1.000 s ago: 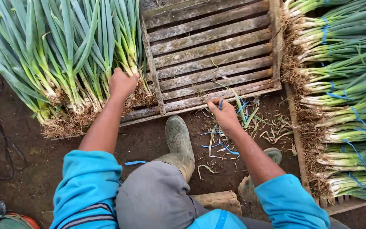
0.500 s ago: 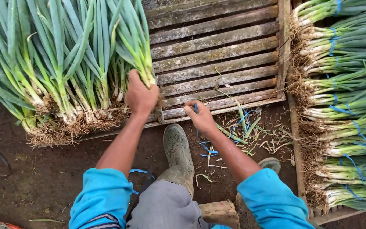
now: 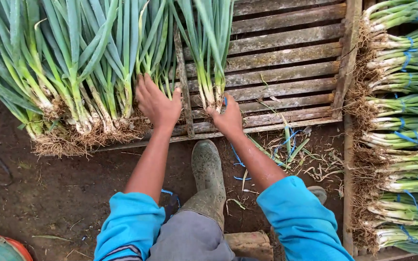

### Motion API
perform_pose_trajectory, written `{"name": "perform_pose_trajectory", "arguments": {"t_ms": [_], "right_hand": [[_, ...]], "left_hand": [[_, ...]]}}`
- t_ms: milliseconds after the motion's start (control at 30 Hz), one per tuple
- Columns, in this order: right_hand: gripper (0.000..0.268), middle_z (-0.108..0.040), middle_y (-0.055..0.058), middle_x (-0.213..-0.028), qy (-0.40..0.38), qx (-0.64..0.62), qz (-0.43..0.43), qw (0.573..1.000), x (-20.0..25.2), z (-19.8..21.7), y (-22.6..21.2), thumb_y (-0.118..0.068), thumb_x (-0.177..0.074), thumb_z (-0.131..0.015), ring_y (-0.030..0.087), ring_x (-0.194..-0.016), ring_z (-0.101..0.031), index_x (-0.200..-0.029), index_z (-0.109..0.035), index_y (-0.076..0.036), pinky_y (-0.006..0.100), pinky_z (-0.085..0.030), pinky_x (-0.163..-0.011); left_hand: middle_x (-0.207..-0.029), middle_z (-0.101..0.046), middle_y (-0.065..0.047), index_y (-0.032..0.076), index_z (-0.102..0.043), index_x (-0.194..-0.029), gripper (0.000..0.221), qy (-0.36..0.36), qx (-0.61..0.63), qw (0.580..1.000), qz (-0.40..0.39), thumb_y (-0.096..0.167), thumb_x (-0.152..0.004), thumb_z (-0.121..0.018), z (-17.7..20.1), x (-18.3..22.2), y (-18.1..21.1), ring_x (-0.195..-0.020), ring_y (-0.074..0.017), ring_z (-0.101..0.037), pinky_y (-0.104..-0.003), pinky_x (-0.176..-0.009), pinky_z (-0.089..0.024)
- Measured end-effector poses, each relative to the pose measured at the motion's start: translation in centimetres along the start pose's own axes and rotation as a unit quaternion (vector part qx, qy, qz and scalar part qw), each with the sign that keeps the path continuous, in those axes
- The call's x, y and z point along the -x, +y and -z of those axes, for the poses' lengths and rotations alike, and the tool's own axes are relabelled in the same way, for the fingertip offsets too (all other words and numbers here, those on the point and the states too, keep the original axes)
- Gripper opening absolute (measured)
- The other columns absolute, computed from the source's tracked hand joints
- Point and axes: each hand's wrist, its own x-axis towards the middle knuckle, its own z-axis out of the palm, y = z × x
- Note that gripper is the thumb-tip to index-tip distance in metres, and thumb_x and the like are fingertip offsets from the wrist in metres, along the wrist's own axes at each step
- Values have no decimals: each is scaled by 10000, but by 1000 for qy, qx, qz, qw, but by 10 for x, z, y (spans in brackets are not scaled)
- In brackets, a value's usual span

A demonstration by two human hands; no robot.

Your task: Tying bundles of green onions using plastic ties in an outdoor processing area

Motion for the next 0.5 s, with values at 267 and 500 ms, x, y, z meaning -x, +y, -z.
{"name": "perform_pose_trajectory", "arguments": {"t_ms": [267, 500], "right_hand": [[781, -534, 291, -1370, -2, -17, -11, 1000, 4, -7, -10, -226, -955, -737, 454, -1340, -512, -1543, -289, 25, 643, -382, -1128], [574, -669, 178, -1072, -13, -73, 8, 997, -13, -15, 8, -166, -967, -659, 365, -1066, -690, -1457, -383, -53, 553, -542, -924]], "left_hand": [[-1390, -543, -182, 78, -321, -1529, 909, 73, -89, 993, 5, 226, -836, -890, -42, -9, -37, -1307, -357, -492, -614, -1016, -330], [-1208, -678, -101, 62, -383, -1480, 727, 23, 103, 992, 72, 96, -878, -789, -65, -11, -47, -1123, -274, -661, -588, -979, -340]]}}
